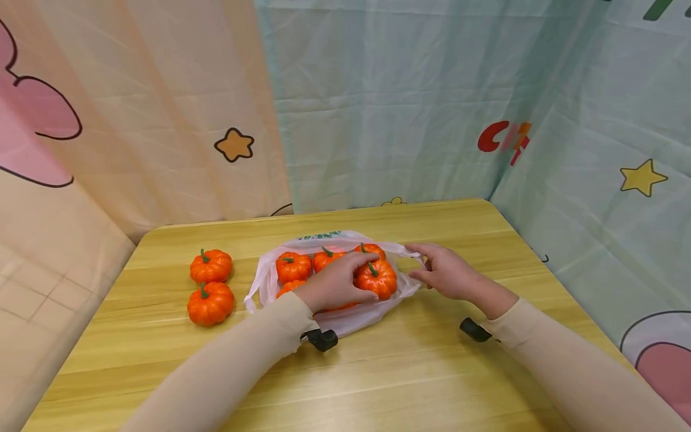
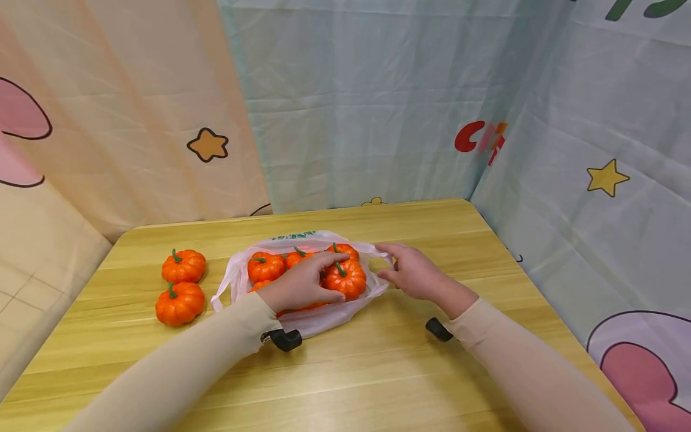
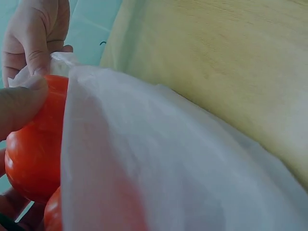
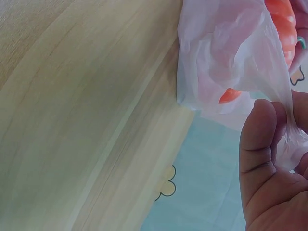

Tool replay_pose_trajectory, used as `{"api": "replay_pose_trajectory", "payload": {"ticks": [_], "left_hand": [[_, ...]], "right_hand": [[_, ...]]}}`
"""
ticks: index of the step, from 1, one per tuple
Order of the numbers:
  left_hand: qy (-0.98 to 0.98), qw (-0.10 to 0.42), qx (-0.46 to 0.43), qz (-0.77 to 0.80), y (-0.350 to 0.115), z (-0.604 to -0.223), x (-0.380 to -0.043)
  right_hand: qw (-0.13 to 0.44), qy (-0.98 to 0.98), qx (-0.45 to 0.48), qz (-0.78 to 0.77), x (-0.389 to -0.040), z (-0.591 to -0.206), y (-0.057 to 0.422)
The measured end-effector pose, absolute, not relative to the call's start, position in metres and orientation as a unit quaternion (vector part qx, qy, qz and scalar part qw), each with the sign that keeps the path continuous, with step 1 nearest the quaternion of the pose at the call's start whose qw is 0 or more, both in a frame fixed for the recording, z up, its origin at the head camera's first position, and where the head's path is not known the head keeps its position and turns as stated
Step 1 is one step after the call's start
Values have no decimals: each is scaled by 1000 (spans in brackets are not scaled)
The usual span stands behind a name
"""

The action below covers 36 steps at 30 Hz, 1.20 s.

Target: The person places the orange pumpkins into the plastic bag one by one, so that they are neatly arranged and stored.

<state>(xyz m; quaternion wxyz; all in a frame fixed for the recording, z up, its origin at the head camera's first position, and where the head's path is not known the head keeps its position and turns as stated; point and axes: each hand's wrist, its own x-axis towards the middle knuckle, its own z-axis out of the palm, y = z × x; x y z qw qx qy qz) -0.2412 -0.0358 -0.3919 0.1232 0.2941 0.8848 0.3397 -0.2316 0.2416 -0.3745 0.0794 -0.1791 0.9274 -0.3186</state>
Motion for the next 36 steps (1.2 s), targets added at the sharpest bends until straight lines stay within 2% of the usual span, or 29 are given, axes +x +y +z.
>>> {"api": "replay_pose_trajectory", "payload": {"ticks": [12, 36], "left_hand": [[898, 143, 280, 308, -33, -395, -242], [914, 110, 283, 268, -30, -402, -241]], "right_hand": [[79, 930, -184, -309, -230, -371, 239], [81, 928, -186, -311, -228, -371, 238]]}}
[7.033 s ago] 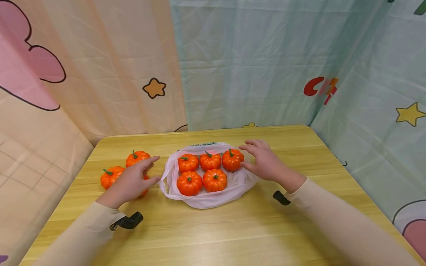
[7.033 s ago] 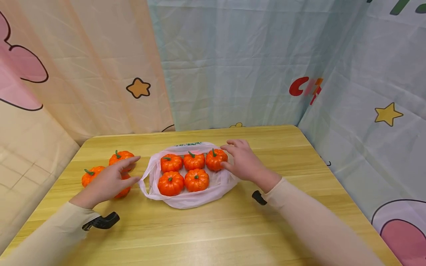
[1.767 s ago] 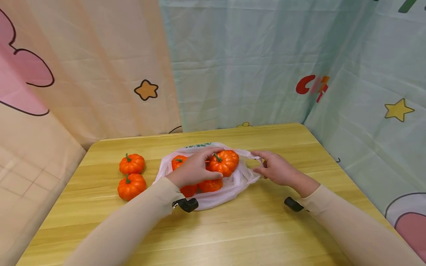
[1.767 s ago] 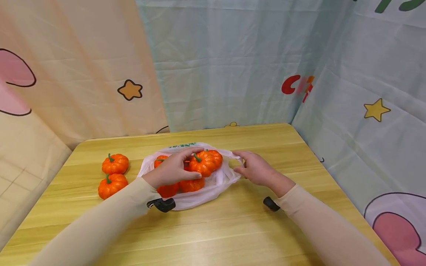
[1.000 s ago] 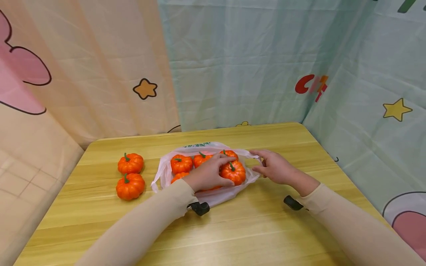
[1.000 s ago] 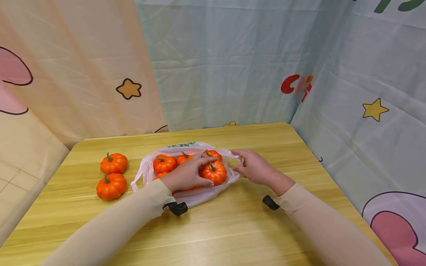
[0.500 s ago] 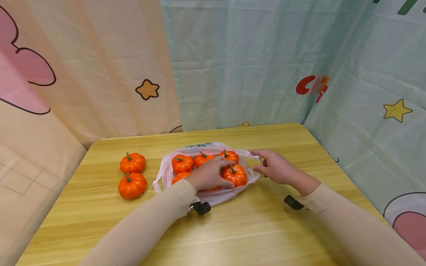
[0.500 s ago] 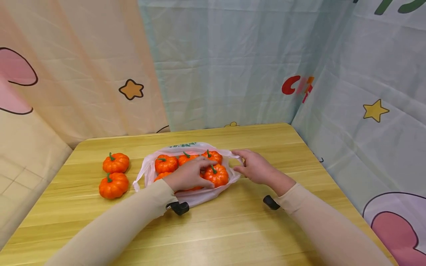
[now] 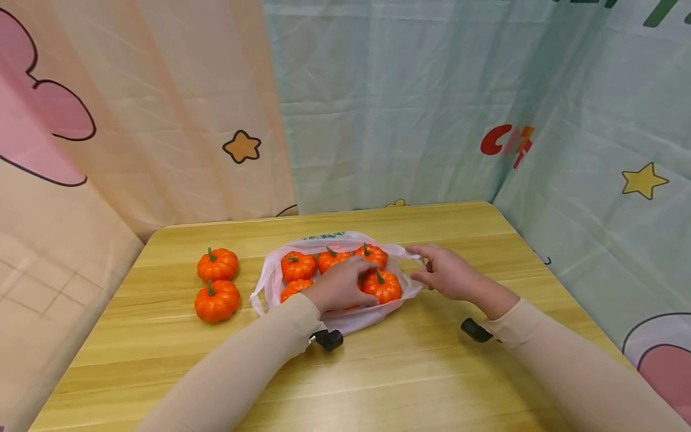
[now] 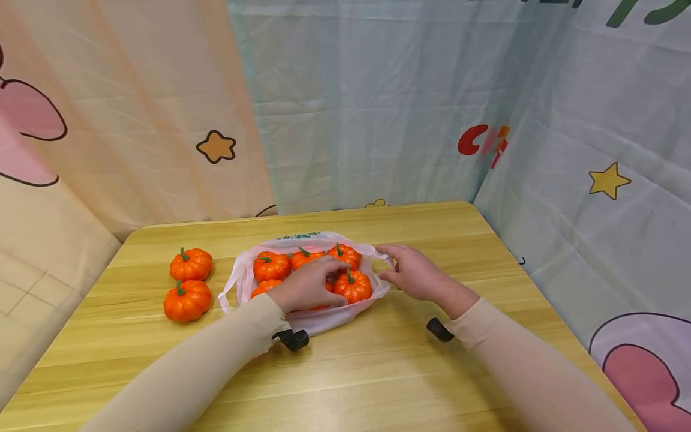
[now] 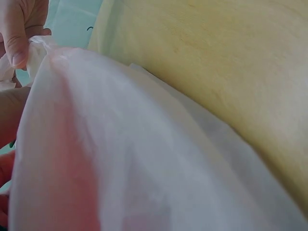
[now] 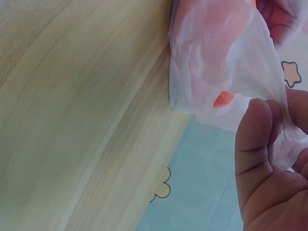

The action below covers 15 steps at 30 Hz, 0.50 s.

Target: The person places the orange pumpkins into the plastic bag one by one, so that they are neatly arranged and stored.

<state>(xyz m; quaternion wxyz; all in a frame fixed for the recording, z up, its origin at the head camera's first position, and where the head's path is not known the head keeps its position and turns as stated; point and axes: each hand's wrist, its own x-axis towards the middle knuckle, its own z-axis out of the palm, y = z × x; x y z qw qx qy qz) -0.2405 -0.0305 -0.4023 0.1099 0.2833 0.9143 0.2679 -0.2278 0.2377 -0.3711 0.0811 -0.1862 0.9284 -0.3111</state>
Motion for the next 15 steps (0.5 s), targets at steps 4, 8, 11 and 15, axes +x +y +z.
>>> {"api": "replay_pose_trajectory", "payload": {"ticks": [4, 8, 11, 15], "left_hand": [[913, 109, 290, 266, -30, -402, -240], [905, 120, 297, 281, -32, -401, -241], [892, 134, 296, 314, -37, -399, -242], [871, 153, 289, 366, -45, -394, -241]], "right_hand": [[83, 929, -185, -309, -227, -371, 238], [84, 930, -186, -307, -227, -371, 237], [85, 929, -185, -308, -228, -371, 238], [87, 930, -184, -307, -228, -370, 238]]}}
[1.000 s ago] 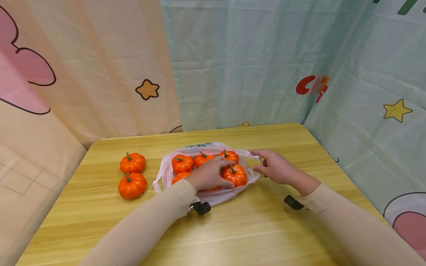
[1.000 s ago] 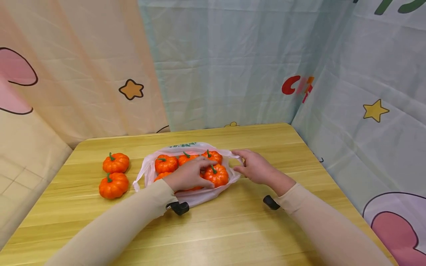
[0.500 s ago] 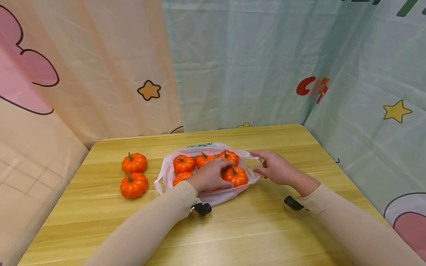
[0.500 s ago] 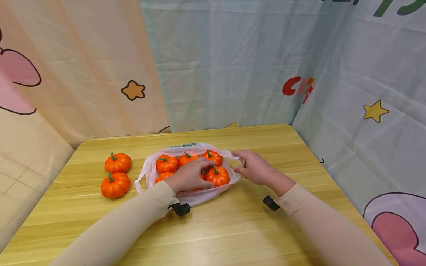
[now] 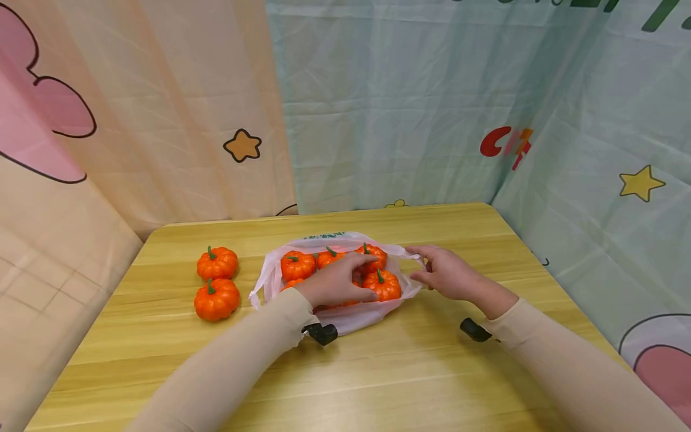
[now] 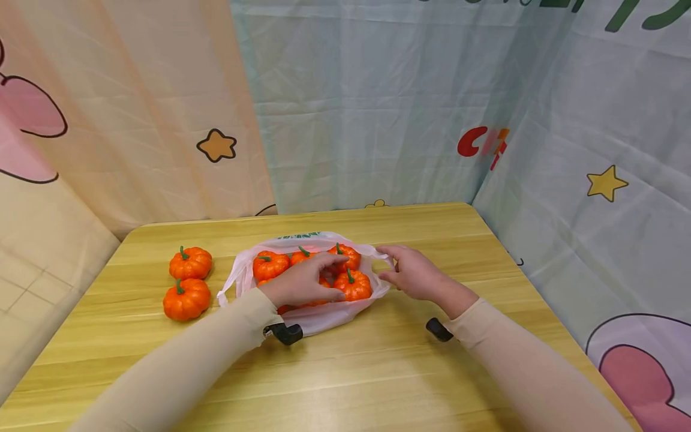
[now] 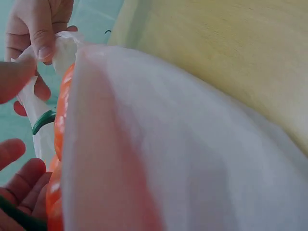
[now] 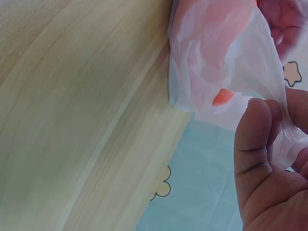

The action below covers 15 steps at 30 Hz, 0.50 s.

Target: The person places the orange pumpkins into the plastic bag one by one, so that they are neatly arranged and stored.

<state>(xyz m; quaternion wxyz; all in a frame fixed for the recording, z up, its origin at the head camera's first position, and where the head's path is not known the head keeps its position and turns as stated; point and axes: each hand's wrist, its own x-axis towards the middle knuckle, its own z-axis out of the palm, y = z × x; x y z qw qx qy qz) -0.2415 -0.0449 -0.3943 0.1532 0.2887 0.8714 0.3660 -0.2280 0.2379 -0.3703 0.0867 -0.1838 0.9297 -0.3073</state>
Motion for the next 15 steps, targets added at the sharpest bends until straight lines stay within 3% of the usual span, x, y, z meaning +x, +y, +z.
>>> {"api": "replay_pose_trajectory", "payload": {"ticks": [6, 15], "left_hand": [[844, 149, 304, 416, -65, -380, -238], [888, 58, 274, 365, -135, -348, -230]], "right_hand": [[87, 931, -183, -303, -228, -369, 237], [93, 933, -176, -299, -227, -365, 238]]}}
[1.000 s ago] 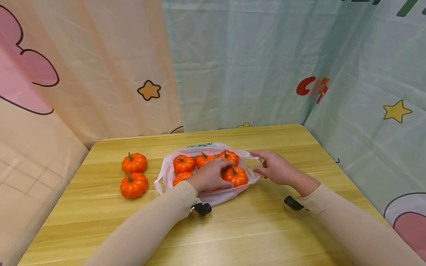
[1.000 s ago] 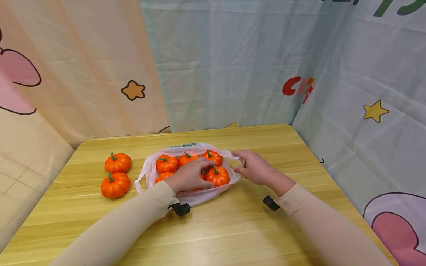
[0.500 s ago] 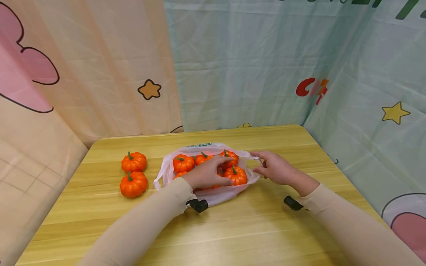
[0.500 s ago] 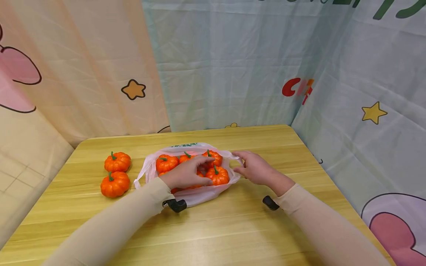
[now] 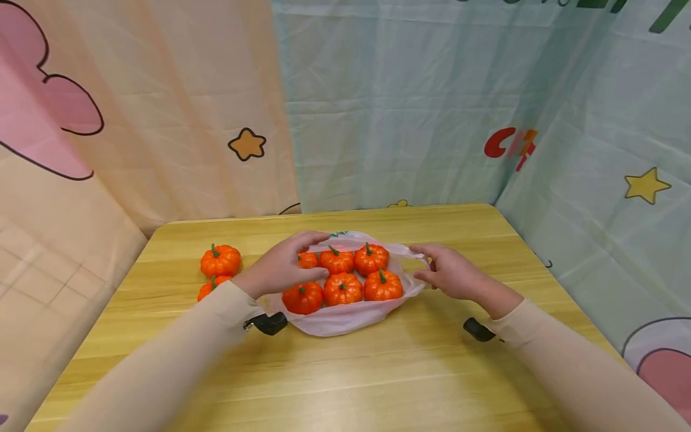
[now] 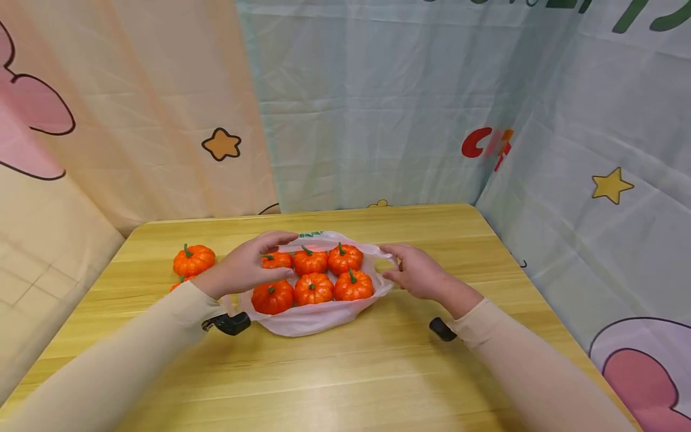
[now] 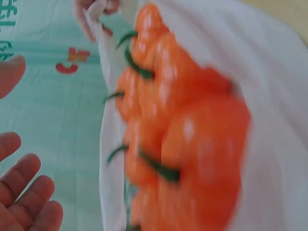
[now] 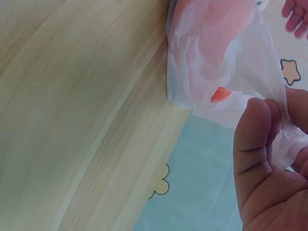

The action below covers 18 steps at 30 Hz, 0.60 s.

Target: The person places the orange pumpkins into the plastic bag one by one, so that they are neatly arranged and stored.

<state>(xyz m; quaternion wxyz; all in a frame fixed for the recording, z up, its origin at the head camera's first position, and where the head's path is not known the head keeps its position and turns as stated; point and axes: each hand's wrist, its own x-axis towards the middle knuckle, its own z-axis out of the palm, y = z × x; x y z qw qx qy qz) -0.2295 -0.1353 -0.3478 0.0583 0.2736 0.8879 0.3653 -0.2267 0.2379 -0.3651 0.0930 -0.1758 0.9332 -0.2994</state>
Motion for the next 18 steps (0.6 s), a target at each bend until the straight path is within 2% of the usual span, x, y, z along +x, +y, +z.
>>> {"api": "replay_pose_trajectory", "payload": {"ticks": [5, 18], "left_hand": [[916, 38, 227, 329, -185, -342, -223], [949, 44, 159, 267, -279, -364, -196]], "right_hand": [[91, 935, -173, -295, -227, -363, 239], [92, 932, -183, -298, -225, -363, 239]]}}
